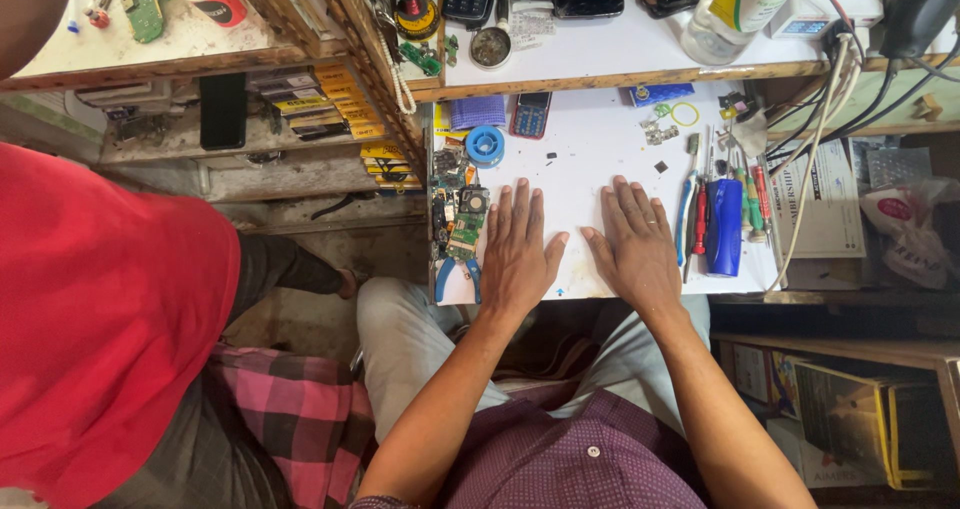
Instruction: The person picks up a smartphone, removes a SIM card, and then uses a heat gun to apply heat to the phone's screen area. The person holds the phone steady while directing the heat gun across the screen surface.
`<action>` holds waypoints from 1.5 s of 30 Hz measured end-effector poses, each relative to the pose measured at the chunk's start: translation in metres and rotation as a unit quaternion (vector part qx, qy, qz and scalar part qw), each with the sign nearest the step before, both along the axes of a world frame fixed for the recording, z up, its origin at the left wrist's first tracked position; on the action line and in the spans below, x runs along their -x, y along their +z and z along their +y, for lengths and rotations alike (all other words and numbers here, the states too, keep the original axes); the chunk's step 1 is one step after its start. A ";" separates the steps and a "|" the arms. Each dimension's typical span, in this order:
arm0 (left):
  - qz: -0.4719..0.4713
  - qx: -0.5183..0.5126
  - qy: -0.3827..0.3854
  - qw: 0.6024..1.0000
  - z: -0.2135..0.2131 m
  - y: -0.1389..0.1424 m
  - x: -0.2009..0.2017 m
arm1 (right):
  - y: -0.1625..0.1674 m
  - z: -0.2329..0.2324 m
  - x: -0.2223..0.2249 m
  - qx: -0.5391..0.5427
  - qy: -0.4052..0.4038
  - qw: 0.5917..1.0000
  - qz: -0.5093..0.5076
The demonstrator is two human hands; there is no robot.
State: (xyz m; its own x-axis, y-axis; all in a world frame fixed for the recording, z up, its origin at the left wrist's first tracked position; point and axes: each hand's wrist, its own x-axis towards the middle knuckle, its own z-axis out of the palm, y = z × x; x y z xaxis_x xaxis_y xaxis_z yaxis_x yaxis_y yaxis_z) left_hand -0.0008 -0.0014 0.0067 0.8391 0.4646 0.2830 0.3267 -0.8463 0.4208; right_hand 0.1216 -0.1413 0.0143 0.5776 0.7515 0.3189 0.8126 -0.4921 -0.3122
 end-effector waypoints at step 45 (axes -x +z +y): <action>-0.022 0.026 0.154 0.988 0.070 0.062 0.030 | 0.011 0.000 0.003 -0.014 0.006 1.000 0.017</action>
